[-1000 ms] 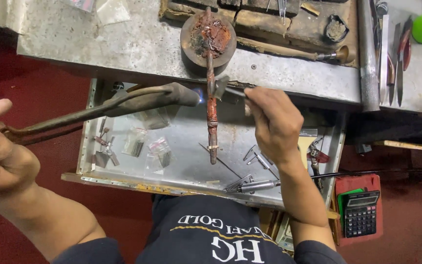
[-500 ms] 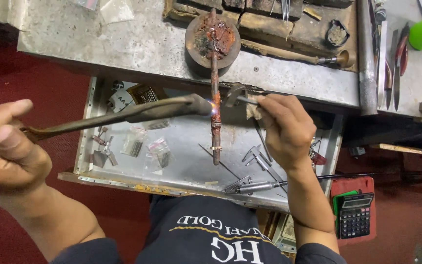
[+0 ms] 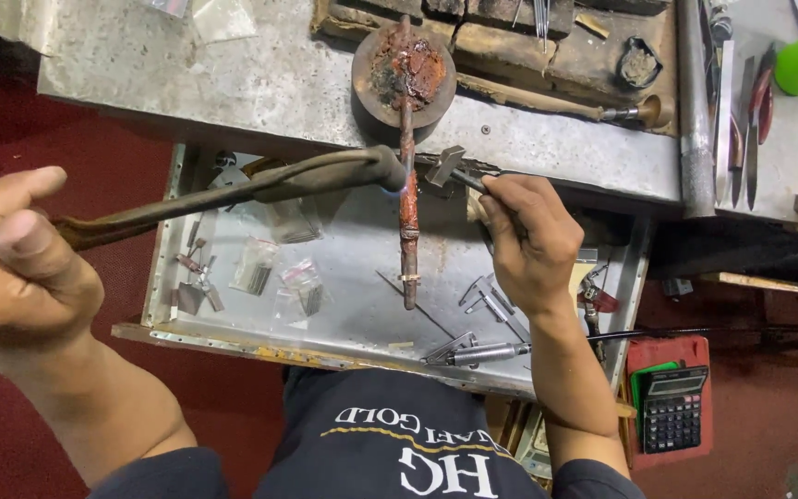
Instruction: Soldering a jewelry piece using a blowtorch and hand tools at a workbench.
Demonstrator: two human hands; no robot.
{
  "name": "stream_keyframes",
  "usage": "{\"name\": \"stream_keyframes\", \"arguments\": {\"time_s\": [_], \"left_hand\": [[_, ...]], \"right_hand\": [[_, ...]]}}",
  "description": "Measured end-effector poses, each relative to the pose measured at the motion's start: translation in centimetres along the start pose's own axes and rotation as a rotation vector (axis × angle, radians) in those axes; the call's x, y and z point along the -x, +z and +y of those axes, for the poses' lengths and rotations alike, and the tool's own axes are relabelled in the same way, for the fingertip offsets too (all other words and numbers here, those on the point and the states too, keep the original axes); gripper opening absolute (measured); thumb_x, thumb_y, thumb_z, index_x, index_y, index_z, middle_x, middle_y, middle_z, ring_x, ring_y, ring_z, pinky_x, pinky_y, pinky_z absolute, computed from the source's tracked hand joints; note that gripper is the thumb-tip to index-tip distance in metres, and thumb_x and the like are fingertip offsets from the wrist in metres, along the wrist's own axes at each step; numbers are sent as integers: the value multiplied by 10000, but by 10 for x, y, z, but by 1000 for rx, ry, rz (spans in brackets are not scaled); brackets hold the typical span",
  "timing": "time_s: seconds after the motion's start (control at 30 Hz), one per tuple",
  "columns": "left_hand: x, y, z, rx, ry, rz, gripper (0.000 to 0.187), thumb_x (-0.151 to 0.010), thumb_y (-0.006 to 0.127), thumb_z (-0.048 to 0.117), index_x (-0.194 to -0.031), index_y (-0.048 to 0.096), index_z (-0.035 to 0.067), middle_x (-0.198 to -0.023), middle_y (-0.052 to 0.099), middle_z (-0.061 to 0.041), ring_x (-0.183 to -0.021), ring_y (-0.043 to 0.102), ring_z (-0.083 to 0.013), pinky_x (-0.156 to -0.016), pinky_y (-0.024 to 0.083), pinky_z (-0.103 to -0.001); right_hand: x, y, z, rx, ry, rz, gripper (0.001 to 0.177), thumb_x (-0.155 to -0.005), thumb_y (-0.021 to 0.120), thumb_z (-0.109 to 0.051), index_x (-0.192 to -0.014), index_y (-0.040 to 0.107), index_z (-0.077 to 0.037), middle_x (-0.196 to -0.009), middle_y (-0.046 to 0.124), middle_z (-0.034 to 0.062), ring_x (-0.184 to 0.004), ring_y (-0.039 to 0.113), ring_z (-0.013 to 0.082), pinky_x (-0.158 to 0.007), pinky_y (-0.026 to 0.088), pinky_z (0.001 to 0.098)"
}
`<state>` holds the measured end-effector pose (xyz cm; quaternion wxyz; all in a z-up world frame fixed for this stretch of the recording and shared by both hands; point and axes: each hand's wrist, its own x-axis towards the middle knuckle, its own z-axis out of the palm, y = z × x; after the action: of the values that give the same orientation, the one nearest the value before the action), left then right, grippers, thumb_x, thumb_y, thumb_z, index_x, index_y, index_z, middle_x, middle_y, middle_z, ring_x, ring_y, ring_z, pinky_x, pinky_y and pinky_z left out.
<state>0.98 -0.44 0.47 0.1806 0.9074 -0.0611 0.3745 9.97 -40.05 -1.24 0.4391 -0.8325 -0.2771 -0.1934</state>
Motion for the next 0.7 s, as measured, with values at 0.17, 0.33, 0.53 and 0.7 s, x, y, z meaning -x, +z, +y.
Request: {"name": "stream_keyframes", "arguments": {"time_s": [0.17,0.33,0.53,0.7], "left_hand": [[-4,2,0,47,30,-8,655,-1352,334,209,-1175,747,-268,-1148,765,-376,-960,657,-498,-924,521,-543],[-7,4,0,46,63,-6,639,-1348,347,202,-1155,738,-265,-1131,769,-373,-950,676,-508,-914,532,-550],[5,2,-8,30,0,9,691,-1370,314,221,-1184,749,-284,-1134,755,-384,-974,693,-494,-912,540,-536],[15,1,-12,25,-41,27,708,-1376,288,233,-1198,729,-291,-1157,743,-401,-1041,733,-522,-895,552,-532]], "right_hand": [[-2,2,3,31,-8,7,143,-1002,671,96,-1145,663,96,-1052,685,255,-927,705,319,-837,607,344],[-3,3,5,13,0,7,140,-1009,659,102,-1149,663,95,-1043,673,250,-873,696,293,-793,616,325],[-3,4,6,6,6,6,125,-1014,666,82,-1139,662,90,-1055,671,253,-846,704,284,-778,625,323],[-9,6,5,-3,-45,-42,141,-1019,635,117,-1151,679,97,-1041,682,238,-897,689,300,-803,598,341]]}}
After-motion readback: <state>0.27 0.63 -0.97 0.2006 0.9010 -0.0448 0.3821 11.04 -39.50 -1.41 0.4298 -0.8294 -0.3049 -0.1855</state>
